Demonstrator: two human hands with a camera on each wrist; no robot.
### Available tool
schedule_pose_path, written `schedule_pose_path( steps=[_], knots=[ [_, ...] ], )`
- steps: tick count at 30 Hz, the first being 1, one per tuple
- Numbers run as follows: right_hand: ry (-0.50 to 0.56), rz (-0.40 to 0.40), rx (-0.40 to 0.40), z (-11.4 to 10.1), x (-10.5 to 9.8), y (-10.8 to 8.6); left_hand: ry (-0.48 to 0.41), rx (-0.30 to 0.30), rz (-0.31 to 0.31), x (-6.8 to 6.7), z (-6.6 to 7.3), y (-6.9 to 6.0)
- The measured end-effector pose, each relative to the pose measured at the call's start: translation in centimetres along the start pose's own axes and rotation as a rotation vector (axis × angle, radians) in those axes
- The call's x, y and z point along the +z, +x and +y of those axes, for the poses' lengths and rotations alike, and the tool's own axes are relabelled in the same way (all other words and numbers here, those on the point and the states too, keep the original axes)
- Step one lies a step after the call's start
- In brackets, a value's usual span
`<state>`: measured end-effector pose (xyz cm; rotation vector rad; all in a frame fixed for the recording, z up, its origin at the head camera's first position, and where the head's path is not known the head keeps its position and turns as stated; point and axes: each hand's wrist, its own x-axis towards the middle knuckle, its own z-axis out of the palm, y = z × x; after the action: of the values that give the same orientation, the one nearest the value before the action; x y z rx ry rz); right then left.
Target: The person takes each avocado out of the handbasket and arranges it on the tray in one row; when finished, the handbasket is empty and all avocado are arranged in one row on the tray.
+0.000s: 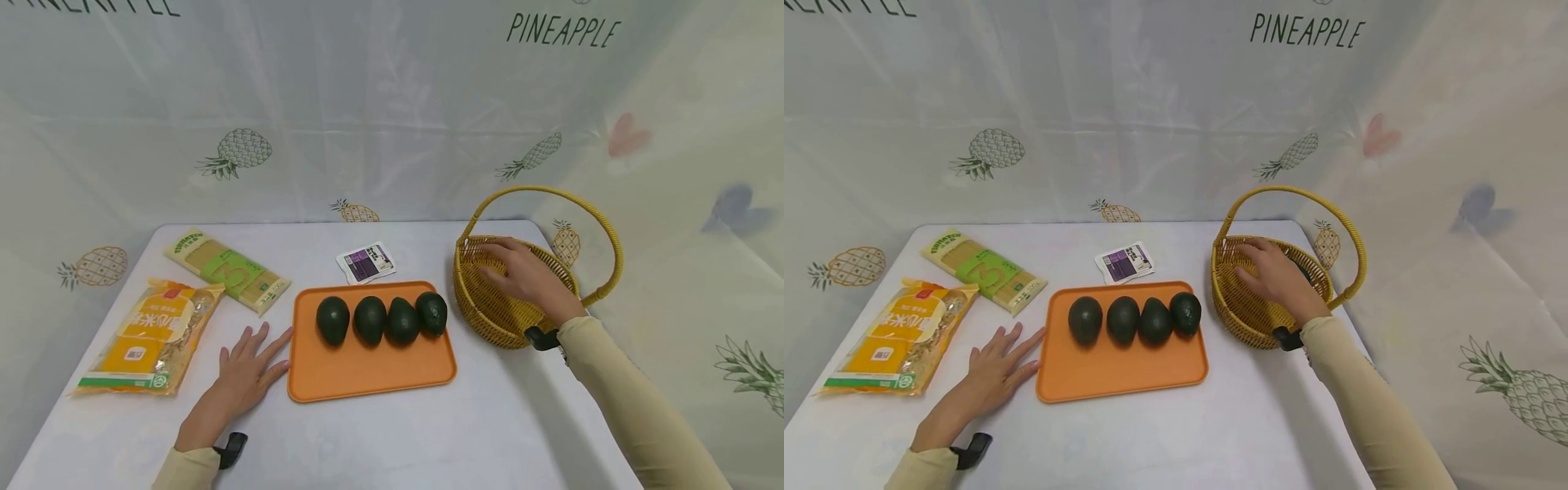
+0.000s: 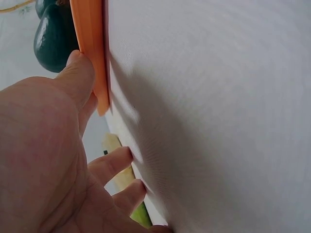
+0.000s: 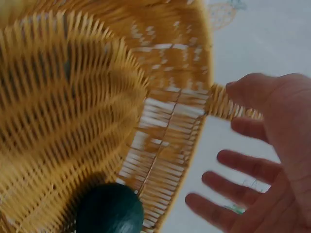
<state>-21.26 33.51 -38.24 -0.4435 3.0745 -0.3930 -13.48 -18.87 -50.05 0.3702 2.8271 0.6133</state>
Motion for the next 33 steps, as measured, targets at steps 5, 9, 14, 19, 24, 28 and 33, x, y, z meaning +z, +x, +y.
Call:
schedule_pose_path(
  steps=[5,9,14,19,24,28,33],
  knots=[
    [-0.057,-0.015,0.034,0.9,0.2,-0.1,-0.011,0.002,-0.002,0.0,0.1,0.0],
    [-0.08,-0.015,0.036,1.3,0.3,0.0,-0.007,0.003,0.001,0.0,0.2,0.0],
    [-0.109,-0.029,0.064,2.0,0.6,0.0,-0.007,-0.002,0.003,0.0,0.1,-0.1],
    [-0.111,-0.087,0.169,2.8,0.8,-0.3,-0.01,0.001,0.003,0.0,0.0,-0.1],
    [-0.113,-0.139,0.2,3.6,0.8,-0.6,-0.007,0.005,0.013,0.1,0.0,-0.1],
    [-0.119,-0.191,0.224,4.2,0.9,-0.6,-0.011,0.001,0.012,0.1,0.0,-0.1],
    [-0.072,-0.252,0.298,4.8,1.0,-0.6,-0.008,-0.001,-0.003,0.0,0.0,0.0]
  ],
)
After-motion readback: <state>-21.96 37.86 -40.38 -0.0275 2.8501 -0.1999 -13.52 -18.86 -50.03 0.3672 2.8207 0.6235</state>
